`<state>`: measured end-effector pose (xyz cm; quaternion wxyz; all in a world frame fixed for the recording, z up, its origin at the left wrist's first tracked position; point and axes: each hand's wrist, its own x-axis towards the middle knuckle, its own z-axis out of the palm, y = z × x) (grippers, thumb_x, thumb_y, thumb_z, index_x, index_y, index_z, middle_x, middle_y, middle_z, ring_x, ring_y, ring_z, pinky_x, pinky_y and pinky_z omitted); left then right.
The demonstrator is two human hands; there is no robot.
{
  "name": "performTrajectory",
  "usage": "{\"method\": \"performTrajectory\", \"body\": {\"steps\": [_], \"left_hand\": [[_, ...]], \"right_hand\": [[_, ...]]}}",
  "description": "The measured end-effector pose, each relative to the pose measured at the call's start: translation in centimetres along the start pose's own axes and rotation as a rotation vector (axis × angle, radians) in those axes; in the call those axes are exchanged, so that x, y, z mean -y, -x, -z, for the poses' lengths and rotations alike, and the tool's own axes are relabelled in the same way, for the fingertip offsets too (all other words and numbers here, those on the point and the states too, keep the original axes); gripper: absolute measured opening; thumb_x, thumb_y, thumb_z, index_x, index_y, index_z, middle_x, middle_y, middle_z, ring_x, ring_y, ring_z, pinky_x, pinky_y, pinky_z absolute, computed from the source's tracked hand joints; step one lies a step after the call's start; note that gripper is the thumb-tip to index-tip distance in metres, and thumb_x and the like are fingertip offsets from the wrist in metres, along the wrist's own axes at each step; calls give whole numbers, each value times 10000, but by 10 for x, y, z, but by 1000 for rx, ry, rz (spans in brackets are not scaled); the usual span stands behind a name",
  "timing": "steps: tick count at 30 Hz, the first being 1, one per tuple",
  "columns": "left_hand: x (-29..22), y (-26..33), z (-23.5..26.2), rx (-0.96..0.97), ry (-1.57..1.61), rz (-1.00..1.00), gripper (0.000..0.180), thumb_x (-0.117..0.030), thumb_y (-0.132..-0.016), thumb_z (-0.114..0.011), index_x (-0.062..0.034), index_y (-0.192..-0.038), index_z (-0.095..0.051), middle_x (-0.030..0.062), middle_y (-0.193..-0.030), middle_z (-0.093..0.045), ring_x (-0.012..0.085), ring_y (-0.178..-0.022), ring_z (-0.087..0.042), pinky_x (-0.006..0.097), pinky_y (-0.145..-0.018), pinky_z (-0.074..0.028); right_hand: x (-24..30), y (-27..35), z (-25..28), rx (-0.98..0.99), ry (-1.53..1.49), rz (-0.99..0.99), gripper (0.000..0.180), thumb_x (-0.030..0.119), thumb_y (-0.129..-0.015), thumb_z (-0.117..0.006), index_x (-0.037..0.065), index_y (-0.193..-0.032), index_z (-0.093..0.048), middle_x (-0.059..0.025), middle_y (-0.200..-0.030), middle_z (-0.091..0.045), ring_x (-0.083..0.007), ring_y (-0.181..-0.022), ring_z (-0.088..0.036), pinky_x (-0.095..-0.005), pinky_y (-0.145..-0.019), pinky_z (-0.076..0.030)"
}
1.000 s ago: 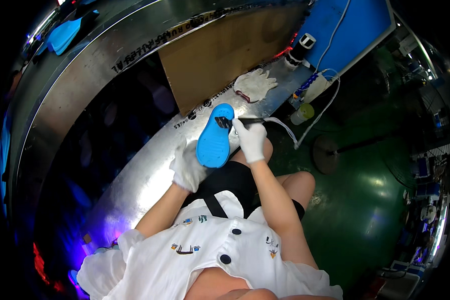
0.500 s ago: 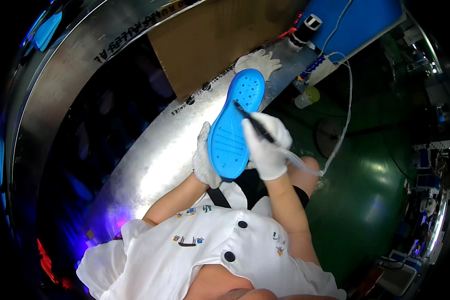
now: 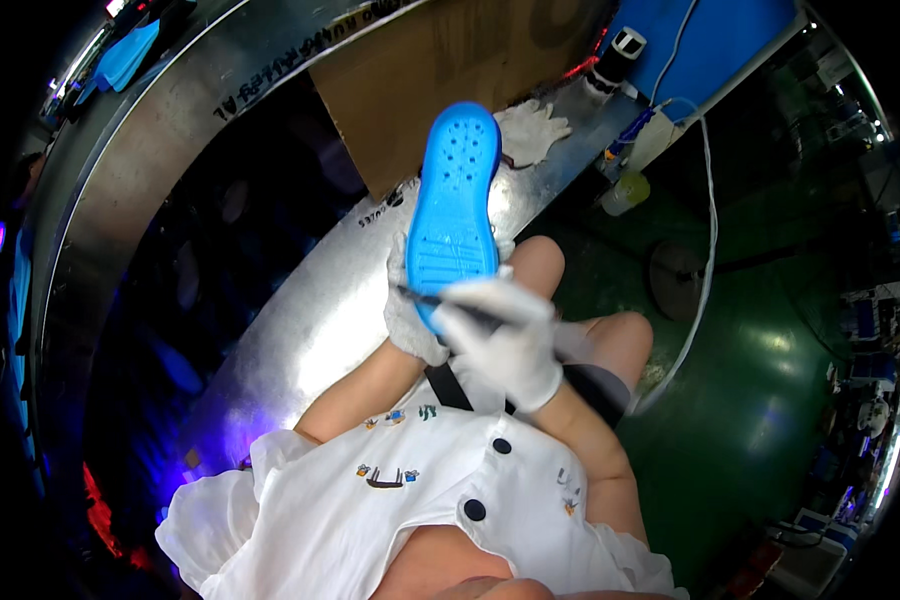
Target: The person uses a handheld rotary tool to trim excess material from the edges of blue shoe soles. They pick up each sole from a conveyor belt, hold it with a gloved hand, and carefully grind the perimeter before placing it back on the belt.
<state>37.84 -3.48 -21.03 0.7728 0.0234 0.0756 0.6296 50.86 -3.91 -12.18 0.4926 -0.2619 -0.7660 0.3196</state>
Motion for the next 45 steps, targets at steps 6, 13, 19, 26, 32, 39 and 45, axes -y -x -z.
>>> {"method": "performTrajectory", "body": {"steps": [6,13,19,26,32,39,45], "left_hand": [[-9,-4,-7,165,-87,44,934,-775,-867,-349,5,-1371,-443,278,-1226,-572,391,-1032,-632,483,-893,-544],[-21,-7,-17,105,-7,-19,954,-763,-879,-342,21,-1421,-354,365,-1174,-557,447,-905,-655,514,-737,-587],[-35,-12,-28,177,-123,74,917,-740,-873,-420,-31,-1449,-340,308,-1234,-547,455,-998,-631,569,-842,-548],[-69,-25,-29,-36,-338,376,726,-553,-981,-372,3,-1448,-366,281,-1222,-577,406,-1000,-647,466,-875,-557],[-85,-38,-40,-30,-888,313,527,-386,-986,-490,37,-1295,-551,209,-1183,-637,273,-1024,-660,355,-881,-553],[-93,-52,-44,53,-963,348,470,-351,-962,-552,4,-1268,-587,163,-1180,-647,234,-1041,-650,337,-903,-537],[-98,-45,-53,75,-996,359,425,-320,-940,-604,-24,-1245,-618,123,-1177,-656,201,-1055,-642,322,-922,-523]], "right_hand": [[2,14,-6,17,348,252,152,28,-785,-702,59,-927,-655,-90,-852,-653,-265,-730,-633,-356,-654,-515],[-9,9,0,-146,166,15,202,35,-756,-744,54,-936,-655,-85,-823,-654,-271,-694,-626,-328,-657,-519],[-12,9,1,-85,-166,-302,161,46,-770,-726,61,-918,-667,-88,-865,-656,-264,-719,-625,-338,-655,-515],[7,-9,34,480,206,203,176,138,-787,-699,100,-959,-682,-47,-968,-686,-218,-734,-631,-325,-652,-530],[21,-8,23,548,333,148,141,129,-769,-765,112,-904,-727,-55,-995,-717,-219,-695,-637,-311,-673,-524],[15,-7,31,418,352,171,194,90,-731,-777,75,-914,-717,-68,-985,-720,-242,-678,-629,-295,-621,-515],[7,-7,41,300,340,193,224,137,-731,-736,141,-952,-705,-22,-1044,-707,-191,-624,-587,-298,-533,-492]]}}
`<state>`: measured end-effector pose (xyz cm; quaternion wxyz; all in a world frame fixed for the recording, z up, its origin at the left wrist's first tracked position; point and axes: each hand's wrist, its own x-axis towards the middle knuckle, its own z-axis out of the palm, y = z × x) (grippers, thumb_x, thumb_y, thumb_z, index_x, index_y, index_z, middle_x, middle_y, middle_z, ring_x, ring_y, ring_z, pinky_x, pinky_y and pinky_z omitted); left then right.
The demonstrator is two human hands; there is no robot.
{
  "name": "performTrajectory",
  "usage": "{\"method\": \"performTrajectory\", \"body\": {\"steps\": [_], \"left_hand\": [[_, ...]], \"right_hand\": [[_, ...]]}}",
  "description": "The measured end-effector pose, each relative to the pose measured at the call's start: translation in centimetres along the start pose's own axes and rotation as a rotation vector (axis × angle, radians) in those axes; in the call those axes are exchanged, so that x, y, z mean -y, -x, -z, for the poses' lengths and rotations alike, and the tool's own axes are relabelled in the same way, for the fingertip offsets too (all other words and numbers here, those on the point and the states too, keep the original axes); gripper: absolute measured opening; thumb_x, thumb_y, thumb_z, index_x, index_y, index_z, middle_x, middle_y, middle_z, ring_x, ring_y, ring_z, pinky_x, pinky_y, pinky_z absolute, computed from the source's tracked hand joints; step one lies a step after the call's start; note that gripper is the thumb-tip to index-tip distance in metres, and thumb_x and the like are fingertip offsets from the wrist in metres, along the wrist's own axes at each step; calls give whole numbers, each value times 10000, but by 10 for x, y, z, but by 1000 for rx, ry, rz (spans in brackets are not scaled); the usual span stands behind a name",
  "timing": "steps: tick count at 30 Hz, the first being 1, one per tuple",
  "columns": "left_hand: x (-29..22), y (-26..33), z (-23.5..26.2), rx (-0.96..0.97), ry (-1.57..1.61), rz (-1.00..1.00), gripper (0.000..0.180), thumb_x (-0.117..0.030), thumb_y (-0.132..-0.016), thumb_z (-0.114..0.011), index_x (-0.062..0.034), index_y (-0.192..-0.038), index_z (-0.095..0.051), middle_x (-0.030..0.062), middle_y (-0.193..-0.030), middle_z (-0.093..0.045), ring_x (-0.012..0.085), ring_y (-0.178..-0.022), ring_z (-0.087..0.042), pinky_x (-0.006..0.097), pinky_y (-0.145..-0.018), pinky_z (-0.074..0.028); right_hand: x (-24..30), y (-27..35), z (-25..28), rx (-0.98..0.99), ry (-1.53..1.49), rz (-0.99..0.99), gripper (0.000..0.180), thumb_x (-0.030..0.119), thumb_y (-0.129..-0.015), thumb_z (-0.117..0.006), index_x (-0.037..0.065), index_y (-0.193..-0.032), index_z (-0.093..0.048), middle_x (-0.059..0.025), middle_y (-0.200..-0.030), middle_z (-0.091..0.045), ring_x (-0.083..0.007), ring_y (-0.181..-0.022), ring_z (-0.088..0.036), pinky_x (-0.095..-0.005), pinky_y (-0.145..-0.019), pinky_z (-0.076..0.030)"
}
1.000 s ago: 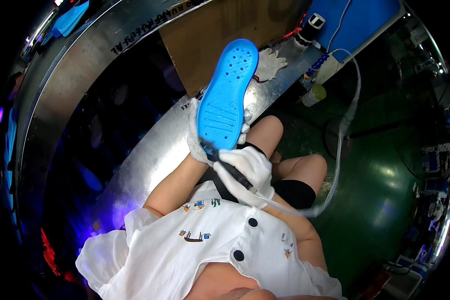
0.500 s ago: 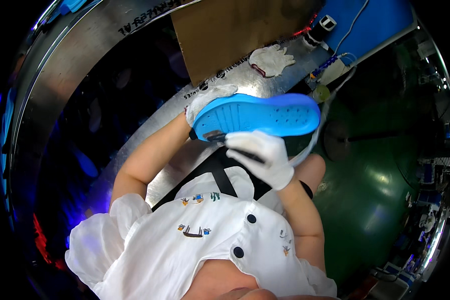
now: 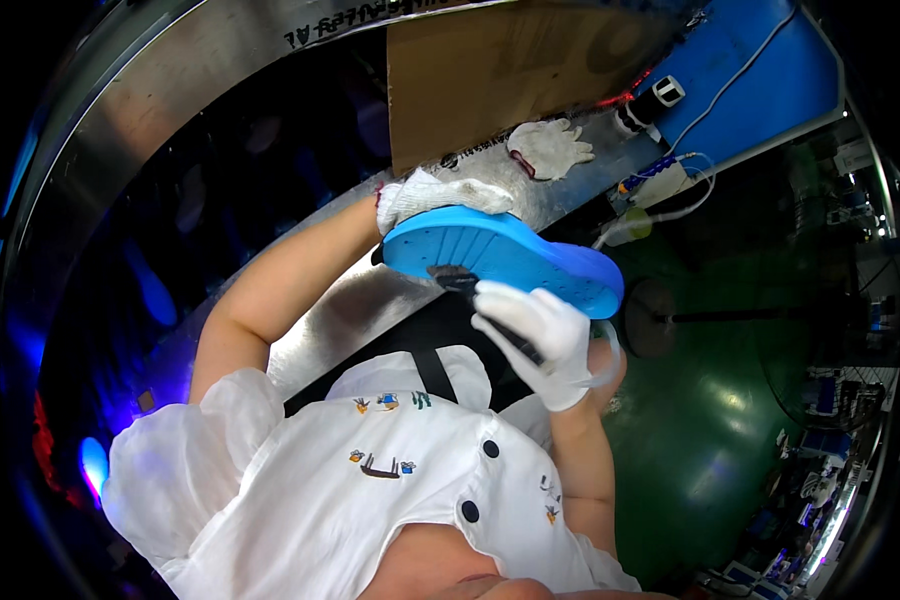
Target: The person uses a handheld rotary tool to trim excess material from the edges of blue shoe soles. They pick up each sole from a conveyor belt, hold it with a gloved hand, and carefully grind the perimeter before placing it back on the belt.
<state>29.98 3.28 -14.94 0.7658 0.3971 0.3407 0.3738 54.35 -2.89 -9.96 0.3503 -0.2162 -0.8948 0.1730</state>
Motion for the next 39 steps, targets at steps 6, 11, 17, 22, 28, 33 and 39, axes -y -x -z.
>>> {"method": "performTrajectory", "body": {"steps": [6,11,17,22,28,33,39], "left_hand": [[-16,14,-6,-66,-98,-9,425,-323,-921,-639,-61,-1255,-621,97,-1189,-652,184,-1081,-631,327,-948,-511],[27,-22,60,-133,-213,-135,430,-347,-957,-587,-74,-1289,-598,116,-1205,-642,190,-1063,-642,318,-928,-525],[-32,30,-1,-208,-219,0,451,-400,-949,-599,-88,-1275,-601,82,-1122,-664,143,-1035,-639,297,-915,-528],[-36,41,-6,-317,-75,-75,545,-511,-911,-588,-25,-1153,-641,186,-1002,-674,261,-787,-687,376,-676,-589],[-46,58,-7,-148,255,43,580,-511,-907,-581,47,-1046,-659,239,-912,-677,306,-729,-693,399,-627,-597],[-10,42,-8,-89,379,-154,729,-605,-897,-507,43,-1218,-600,244,-1048,-668,315,-888,-674,404,-781,-570],[19,25,-85,-49,759,-546,822,-674,-915,-415,26,-1342,-469,251,-1148,-625,352,-965,-651,425,-856,-545]], "right_hand": [[10,-2,12,-41,25,10,217,123,-727,-734,132,-943,-715,-30,-1019,-714,-192,-596,-587,-287,-553,-500],[32,-3,19,80,186,138,282,138,-665,-703,151,-945,-729,-22,-1040,-712,-178,-585,-577,-279,-503,-489],[23,0,27,83,182,109,268,47,-685,-791,83,-940,-717,-98,-1004,-720,-229,-572,-576,-314,-542,-489],[2,-12,36,-153,71,42,253,83,-661,-789,116,-904,-727,-66,-965,-729,-183,-564,-568,-269,-508,-474],[1,-5,49,-94,115,88,311,27,-639,-812,78,-932,-722,-91,-991,-729,-214,-596,-564,-286,-559,-487],[7,-12,38,-37,-158,24,262,25,-641,-810,49,-886,-721,-91,-887,-711,-218,-652,-606,-305,-597,-493],[7,-31,-10,-391,4,64,248,25,-696,-773,77,-930,-707,-60,-918,-693,-229,-747,-592,-349,-702,-471]]}}
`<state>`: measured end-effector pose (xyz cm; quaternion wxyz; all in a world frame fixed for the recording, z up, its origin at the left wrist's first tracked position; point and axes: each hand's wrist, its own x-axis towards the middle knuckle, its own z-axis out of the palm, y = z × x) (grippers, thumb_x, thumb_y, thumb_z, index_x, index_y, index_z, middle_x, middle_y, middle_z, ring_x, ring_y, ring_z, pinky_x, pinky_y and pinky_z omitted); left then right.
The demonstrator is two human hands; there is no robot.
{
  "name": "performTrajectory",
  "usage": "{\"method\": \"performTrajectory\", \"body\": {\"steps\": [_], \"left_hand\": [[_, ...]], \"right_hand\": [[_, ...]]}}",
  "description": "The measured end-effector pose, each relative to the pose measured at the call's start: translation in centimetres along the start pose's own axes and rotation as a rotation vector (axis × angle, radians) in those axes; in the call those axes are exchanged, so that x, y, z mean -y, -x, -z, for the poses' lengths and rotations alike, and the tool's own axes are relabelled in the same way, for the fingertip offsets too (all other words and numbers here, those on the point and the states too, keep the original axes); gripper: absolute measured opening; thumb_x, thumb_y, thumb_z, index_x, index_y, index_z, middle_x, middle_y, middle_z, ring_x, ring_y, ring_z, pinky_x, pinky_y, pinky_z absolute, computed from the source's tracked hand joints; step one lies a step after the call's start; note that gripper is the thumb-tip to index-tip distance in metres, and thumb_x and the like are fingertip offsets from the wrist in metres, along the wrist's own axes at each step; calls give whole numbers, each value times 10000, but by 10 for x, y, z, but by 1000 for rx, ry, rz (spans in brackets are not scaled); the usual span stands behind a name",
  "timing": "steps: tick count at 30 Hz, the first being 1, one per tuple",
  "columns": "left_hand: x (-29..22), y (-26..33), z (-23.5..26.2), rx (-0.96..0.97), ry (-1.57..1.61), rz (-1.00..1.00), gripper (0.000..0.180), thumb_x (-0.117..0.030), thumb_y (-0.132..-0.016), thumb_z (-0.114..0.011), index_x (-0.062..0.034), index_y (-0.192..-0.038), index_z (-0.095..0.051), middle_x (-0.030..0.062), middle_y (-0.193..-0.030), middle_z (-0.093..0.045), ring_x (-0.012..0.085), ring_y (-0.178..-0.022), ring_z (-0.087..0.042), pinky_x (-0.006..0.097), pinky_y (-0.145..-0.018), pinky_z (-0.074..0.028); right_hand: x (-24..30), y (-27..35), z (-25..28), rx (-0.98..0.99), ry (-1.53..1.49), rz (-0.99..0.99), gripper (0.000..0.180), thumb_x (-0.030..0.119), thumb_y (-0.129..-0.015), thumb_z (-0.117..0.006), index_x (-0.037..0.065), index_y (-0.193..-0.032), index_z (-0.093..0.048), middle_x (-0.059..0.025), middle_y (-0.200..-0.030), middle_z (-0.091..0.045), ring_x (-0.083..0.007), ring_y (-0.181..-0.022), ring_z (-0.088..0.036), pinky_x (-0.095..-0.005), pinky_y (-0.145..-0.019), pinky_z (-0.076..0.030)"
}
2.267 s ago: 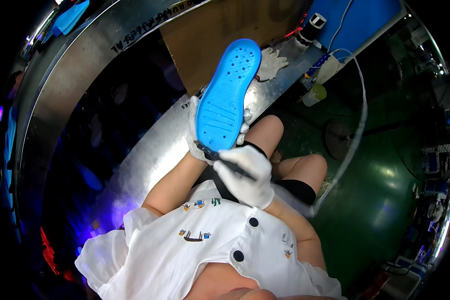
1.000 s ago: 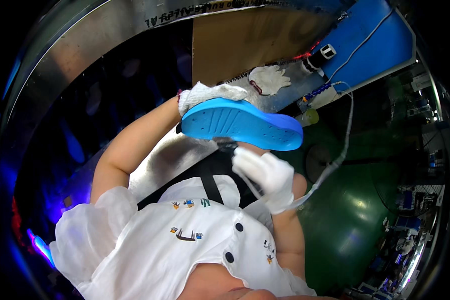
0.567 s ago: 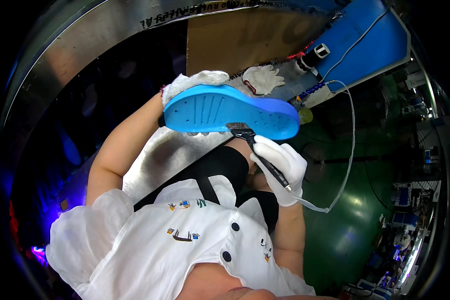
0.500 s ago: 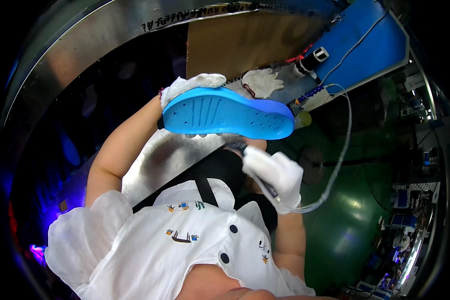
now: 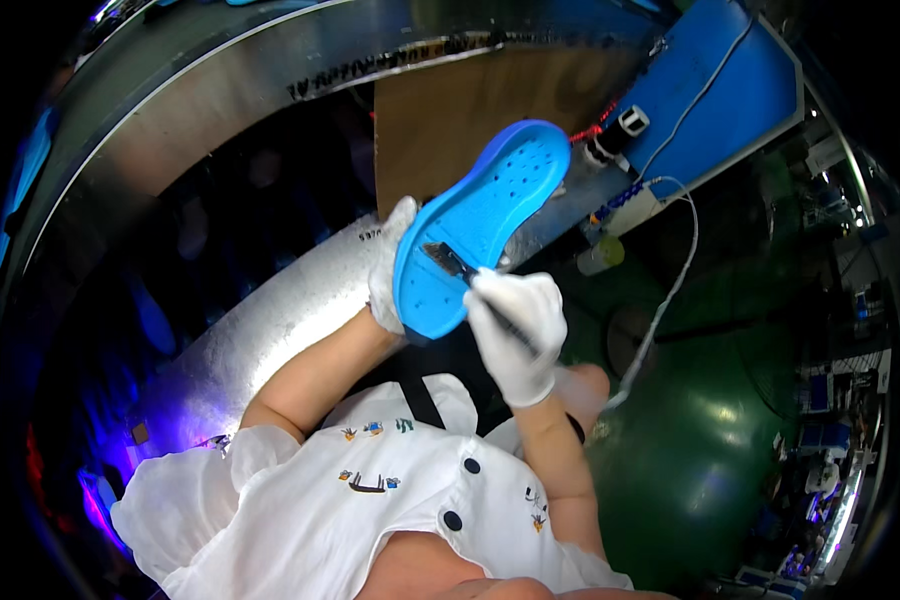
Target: The person uses a handheld rotary tool to trim excess material from the edges of blue shoe soles. They pick up each sole from a conveyor belt, hold it with a gloved hand, and carefully grind the perimeter before placing it back on the belt.
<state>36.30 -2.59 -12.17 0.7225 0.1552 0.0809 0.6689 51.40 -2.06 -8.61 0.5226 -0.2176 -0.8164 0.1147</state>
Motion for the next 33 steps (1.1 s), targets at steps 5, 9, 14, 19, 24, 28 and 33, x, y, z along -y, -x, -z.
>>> {"method": "performTrajectory", "body": {"steps": [5,9,14,19,24,28,33], "left_hand": [[-18,20,-3,-35,-18,93,963,-777,-858,-367,25,-1389,-416,311,-1155,-599,397,-953,-661,456,-838,-562],[-86,60,-35,313,-117,-50,1008,-773,-849,-415,2,-1476,-268,335,-1267,-509,467,-985,-633,574,-792,-547],[-188,64,-120,502,-57,-251,1056,-667,-817,-595,40,-1476,-169,256,-1431,-339,403,-1234,-463,474,-922,-519],[-152,60,-116,-59,-511,-583,634,-384,-909,-614,25,-1358,-434,214,-1306,-542,317,-1065,-592,401,-773,-531],[-165,87,-135,-543,-1634,-974,193,-100,-895,-612,-3,-1048,-679,79,-859,-687,68,-463,-503,208,-422,-377],[-253,144,-151,-705,-1925,-1029,230,-202,-914,-634,-3,-1025,-664,52,-927,-647,88,-647,-540,235,-567,-433],[-277,125,-141,-765,-2372,-782,388,-239,-920,-628,9,-1218,-614,136,-1165,-633,229,-1087,-584,357,-961,-448]], "right_hand": [[15,15,-3,132,-293,13,311,23,-686,-794,77,-983,-716,-98,-950,-706,-245,-772,-646,-360,-728,-506],[25,20,29,-7,-715,-192,205,5,-764,-756,9,-955,-682,-161,-952,-713,-232,-794,-664,-317,-717,-513],[24,15,23,-64,-681,-376,201,-68,-779,-693,-32,-974,-663,-115,-872,-673,-170,-784,-646,-263,-705,-511],[21,26,6,-18,-647,-417,202,-16,-785,-721,-26,-980,-672,-78,-840,-680,-112,-705,-624,-229,-640,-494],[12,35,18,-46,-620,-535,194,-11,-800,-720,-44,-982,-663,-83,-874,-694,-98,-755,-641,-222,-669,-509],[13,39,13,-52,-680,-622,200,-11,-814,-717,-54,-999,-655,-85,-900,-699,-98,-793,-652,-229,-706,-522],[23,34,6,54,-771,-641,208,-27,-819,-702,-46,-1015,-636,-76,-923,-674,-111,-833,-636,-231,-769,-507]]}}
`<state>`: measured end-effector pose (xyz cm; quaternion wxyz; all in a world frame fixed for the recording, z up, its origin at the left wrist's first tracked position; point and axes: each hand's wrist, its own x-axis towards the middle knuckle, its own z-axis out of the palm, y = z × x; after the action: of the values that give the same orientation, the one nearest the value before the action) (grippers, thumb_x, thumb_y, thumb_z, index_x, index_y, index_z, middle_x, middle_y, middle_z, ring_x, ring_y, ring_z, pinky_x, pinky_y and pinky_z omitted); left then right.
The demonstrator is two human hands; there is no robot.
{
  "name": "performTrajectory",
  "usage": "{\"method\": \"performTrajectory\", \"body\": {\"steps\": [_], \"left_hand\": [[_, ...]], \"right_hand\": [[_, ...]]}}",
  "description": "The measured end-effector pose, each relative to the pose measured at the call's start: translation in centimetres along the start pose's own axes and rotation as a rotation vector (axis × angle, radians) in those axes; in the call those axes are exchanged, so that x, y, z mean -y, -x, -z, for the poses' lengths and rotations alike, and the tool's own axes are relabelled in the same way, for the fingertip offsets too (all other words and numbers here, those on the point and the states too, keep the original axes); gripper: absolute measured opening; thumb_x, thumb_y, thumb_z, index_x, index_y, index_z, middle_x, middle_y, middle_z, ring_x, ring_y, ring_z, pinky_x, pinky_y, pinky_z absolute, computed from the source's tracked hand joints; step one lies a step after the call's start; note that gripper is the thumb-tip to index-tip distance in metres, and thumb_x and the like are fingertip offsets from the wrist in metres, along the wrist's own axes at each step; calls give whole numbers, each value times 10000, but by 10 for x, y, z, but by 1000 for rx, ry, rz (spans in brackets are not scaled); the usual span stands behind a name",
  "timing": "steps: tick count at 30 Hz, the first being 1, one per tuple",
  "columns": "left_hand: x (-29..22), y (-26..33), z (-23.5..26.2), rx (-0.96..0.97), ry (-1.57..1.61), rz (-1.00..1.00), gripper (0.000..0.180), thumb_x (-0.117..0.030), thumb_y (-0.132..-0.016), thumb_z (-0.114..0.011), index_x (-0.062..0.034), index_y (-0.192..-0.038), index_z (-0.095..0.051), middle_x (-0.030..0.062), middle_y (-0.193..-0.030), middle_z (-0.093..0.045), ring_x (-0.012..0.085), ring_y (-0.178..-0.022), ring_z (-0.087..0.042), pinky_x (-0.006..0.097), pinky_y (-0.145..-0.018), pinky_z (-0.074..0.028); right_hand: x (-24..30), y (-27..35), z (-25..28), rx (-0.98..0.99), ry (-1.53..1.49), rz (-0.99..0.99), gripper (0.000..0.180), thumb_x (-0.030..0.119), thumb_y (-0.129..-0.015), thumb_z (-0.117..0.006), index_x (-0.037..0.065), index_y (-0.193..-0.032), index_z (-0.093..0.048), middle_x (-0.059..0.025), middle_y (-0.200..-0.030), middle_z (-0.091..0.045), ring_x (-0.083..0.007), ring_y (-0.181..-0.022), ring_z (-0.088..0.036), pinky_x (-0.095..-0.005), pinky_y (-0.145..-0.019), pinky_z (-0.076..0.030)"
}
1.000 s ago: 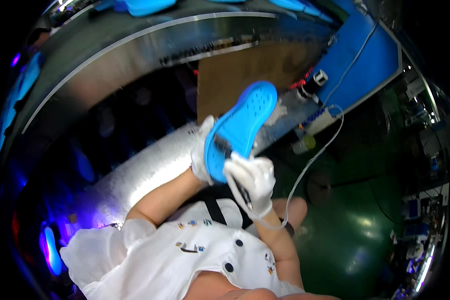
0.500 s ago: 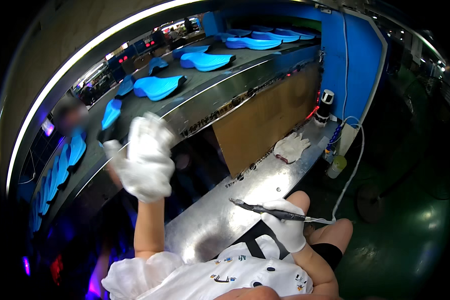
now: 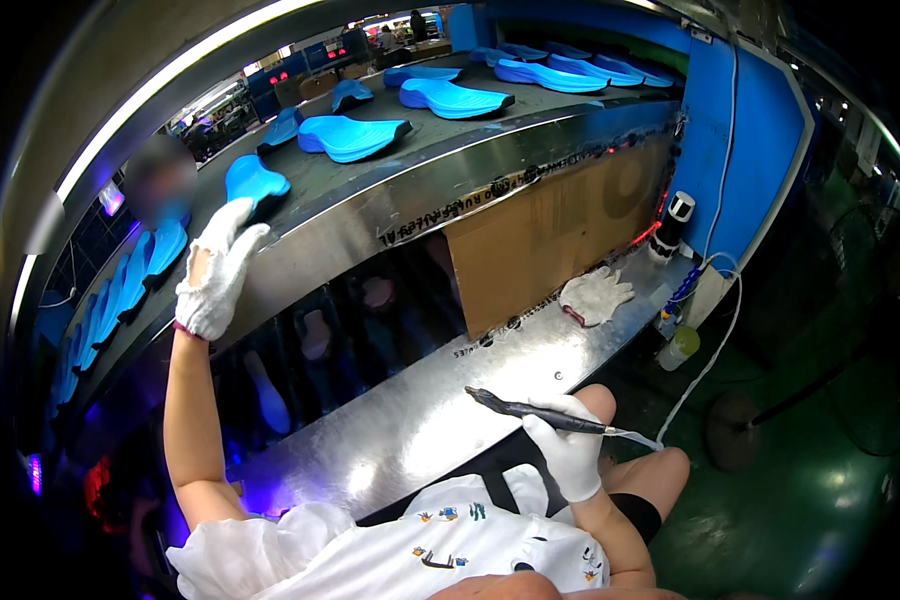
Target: The person uses a handheld rotary tool to trim excess material from the edges of blue shoe soles. They pick up each sole from a conveyor belt, hold it with a gloved hand, and carefully grind the perimeter before placing it back on the belt.
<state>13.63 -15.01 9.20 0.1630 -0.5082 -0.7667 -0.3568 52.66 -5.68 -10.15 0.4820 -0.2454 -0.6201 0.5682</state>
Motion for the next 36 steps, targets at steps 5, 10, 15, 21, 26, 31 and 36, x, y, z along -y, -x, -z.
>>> {"method": "performTrajectory", "body": {"steps": [5,10,15,21,26,31,36], "left_hand": [[44,-18,43,-214,-550,-201,422,-103,-902,-534,-65,-1322,-551,158,-1243,-590,316,-1108,-589,382,-994,-451],[158,-8,98,77,-1000,445,299,-169,-948,-427,-10,-1081,-642,239,-1100,-649,404,-1082,-605,466,-914,-478],[149,14,105,-343,-547,-175,299,-164,-956,-546,19,-1174,-636,184,-1256,-591,329,-1114,-597,400,-930,-490],[-35,142,-71,-573,0,-417,112,-1,-874,-645,-3,-977,-688,135,-1043,-667,287,-974,-639,389,-884,-530],[-75,213,-194,-30,417,-709,138,-37,-740,-664,-56,-875,-645,158,-981,-655,377,-991,-621,467,-898,-499],[-82,241,-280,478,690,-263,225,54,-613,-728,-41,-766,-593,221,-1281,-535,371,-1291,-445,439,-1049,-387],[-73,233,-314,203,1047,491,311,-321,-826,-667,-71,-1009,-655,188,-1253,-564,301,-1091,-565,374,-870,-481]], "right_hand": [[-2,1,14,-86,67,50,213,-15,-834,-702,-44,-1034,-634,-63,-931,-670,-102,-835,-625,-225,-759,-496],[-12,-3,2,-39,75,65,200,23,-830,-707,-27,-1018,-663,-22,-801,-654,-55,-689,-560,-206,-625,-456],[-26,2,12,-55,63,56,188,22,-876,-677,-31,-1054,-646,-68,-928,-688,-90,-799,-628,-218,-709,-498],[-44,5,34,-393,-72,-71,221,90,-916,-669,-20,-1097,-608,-46,-868,-670,-53,-618,-592,-175,-573,-492],[-53,8,58,-546,-19,-96,211,7,-880,-657,-35,-1082,-611,-104,-888,-692,-78,-609,-613,-183,-546,-499],[-79,12,76,-646,46,-190,195,42,-870,-679,-18,-1049,-631,-40,-766,-646,-58,-562,-555,-189,-489,-433],[-102,-29,61,-433,201,-181,149,88,-869,-702,-1,-978,-654,-9,-721,-609,-56,-553,-527,-210,-490,-426]]}}
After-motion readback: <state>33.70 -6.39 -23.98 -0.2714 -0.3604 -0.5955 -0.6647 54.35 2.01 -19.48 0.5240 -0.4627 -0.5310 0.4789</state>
